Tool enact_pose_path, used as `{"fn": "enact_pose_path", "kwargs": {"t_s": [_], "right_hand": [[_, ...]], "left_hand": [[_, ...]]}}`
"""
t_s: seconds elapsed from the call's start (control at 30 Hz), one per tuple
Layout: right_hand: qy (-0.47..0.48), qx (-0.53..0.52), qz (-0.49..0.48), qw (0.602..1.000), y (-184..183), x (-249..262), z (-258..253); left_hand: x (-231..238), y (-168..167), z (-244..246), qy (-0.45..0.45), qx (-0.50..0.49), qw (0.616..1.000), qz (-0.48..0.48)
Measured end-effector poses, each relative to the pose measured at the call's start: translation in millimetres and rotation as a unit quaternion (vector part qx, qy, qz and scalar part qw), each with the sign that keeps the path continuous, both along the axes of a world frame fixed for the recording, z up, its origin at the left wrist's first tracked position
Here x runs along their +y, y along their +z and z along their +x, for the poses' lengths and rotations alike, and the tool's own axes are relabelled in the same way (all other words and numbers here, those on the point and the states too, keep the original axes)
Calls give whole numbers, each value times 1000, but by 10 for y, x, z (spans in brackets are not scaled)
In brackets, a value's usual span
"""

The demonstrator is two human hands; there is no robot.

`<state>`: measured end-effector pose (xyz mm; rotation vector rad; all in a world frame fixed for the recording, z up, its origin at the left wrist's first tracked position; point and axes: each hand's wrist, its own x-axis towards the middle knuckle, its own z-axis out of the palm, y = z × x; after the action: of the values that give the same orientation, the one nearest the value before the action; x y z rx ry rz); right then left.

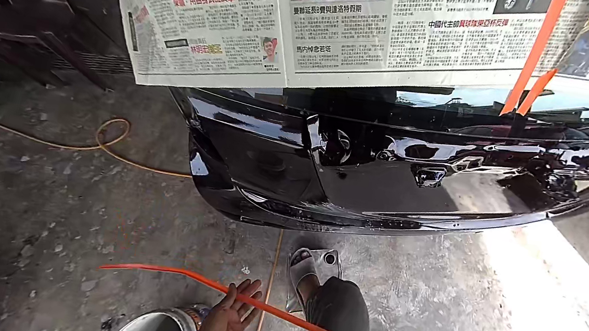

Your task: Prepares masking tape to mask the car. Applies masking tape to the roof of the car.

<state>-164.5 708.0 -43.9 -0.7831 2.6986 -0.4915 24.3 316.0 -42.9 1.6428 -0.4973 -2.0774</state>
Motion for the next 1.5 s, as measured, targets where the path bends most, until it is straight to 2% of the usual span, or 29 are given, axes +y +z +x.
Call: {"fn": "enact_pose_path", "kwargs": {"t_s": [0.53,0.83,1.07,1.17,1.5], "right_hand": [[71,33,-32,996,25,-129,31],[41,-20,-28,999,-250,46,100],[46,82,-42,995,33,-105,46],[43,111,-47,992,41,-179,48],[6,14,-30,999,-292,-61,252]], "left_hand": [[-192,156,188,-5,-52,998,-44],[-293,172,147,-23,-77,995,-60],[-588,354,136,-33,-86,989,-111],[-641,350,147,-36,-93,989,-111],[-594,160,287,-46,-108,990,-76]]}}
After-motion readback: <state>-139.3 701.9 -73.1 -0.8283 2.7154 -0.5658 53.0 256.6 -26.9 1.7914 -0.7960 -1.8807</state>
